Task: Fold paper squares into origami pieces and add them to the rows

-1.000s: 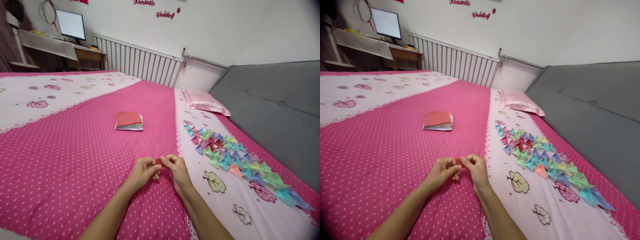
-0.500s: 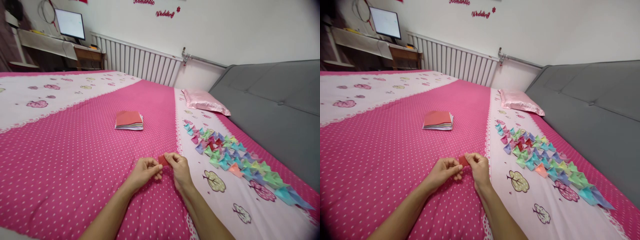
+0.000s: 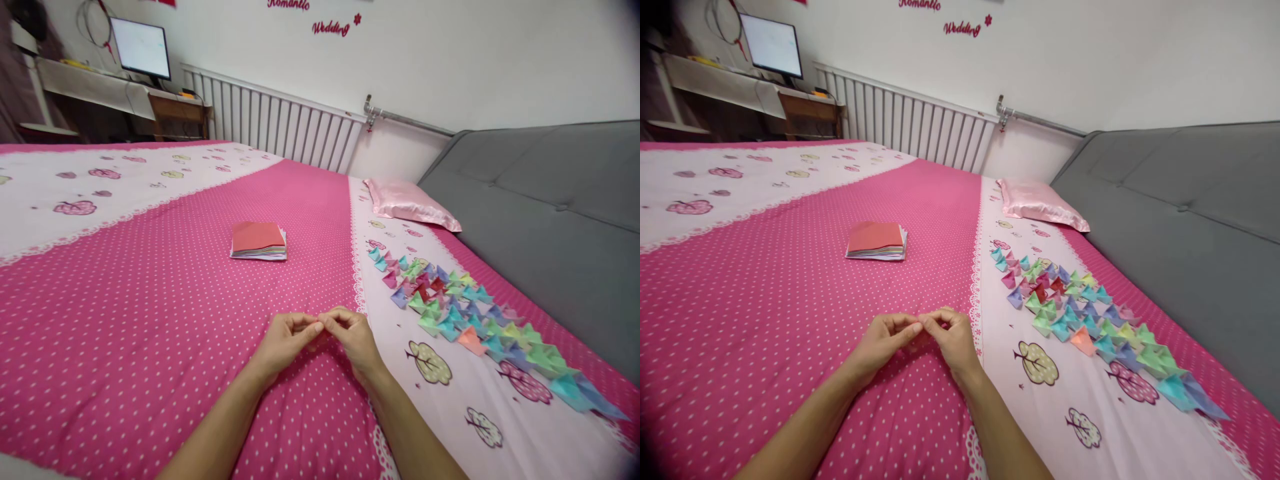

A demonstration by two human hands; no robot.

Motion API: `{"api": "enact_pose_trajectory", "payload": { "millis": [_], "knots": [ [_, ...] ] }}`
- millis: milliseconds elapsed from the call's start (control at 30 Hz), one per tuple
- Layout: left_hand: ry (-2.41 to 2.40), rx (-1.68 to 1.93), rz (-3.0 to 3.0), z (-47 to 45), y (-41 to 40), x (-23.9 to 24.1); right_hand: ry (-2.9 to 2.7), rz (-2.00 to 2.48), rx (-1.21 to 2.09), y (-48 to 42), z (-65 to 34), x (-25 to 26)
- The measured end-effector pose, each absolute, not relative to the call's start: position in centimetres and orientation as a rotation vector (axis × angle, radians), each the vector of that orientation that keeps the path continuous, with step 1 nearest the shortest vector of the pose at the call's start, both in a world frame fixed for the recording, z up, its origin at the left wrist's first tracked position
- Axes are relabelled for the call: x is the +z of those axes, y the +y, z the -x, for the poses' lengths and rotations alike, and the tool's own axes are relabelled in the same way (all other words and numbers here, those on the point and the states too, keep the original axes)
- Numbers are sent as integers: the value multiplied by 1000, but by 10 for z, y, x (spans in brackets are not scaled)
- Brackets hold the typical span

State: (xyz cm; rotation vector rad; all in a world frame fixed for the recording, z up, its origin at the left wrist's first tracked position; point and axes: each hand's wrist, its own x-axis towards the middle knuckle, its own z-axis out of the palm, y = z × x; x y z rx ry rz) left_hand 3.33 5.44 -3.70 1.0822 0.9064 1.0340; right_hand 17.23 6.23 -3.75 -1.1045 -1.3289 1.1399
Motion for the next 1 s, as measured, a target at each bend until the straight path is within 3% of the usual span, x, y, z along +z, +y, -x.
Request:
{"api": "enact_pose_trajectory", "payload": {
  "millis": [533,1000],
  "knots": [
    [868,1153,-746,-27,61,-46,-1753,1064,732,58,-171,-33],
    [848,1125,-731,-28,61,-46,-1795,1060,694,60,-173,-34]
  ]
}}
